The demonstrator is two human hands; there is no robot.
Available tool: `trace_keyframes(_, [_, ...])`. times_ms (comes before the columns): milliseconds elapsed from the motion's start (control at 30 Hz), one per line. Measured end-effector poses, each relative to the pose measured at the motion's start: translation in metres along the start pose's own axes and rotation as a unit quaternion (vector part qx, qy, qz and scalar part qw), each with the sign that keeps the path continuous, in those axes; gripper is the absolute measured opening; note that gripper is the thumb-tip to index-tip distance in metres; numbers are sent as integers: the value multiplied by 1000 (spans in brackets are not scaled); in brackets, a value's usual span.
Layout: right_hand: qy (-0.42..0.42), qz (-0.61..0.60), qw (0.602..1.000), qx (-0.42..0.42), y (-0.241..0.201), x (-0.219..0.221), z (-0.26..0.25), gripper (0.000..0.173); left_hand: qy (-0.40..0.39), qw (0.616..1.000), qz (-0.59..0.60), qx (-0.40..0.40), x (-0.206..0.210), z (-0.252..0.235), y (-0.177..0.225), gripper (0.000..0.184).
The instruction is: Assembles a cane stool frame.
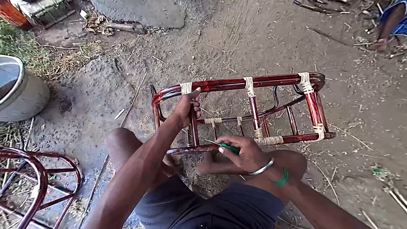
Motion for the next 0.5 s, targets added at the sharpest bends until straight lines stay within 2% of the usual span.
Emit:
trace_keyframes(133, [-53,-43,997,33,3,-1,-14,17,13,1000,-3,-13,2,-11,1,41])
trace_keyframes(267, [-80,-61,994,32,7,-3,-26,18,41,998,-38,-13,3,-16,-2,50])
trace_keyframes(500, [-149,-129,979,58,7,-3,-47,12,81,995,-60,2,6,-14,-3,47])
Point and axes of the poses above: each hand's wrist, its own z-axis away from the middle knuckle, its own x-axis out of the palm, y = z × x, the point moved 5 cm from there along -z, towards the middle knuckle, and after that the axes turned 1 degree about z, right-handed, at the moved point
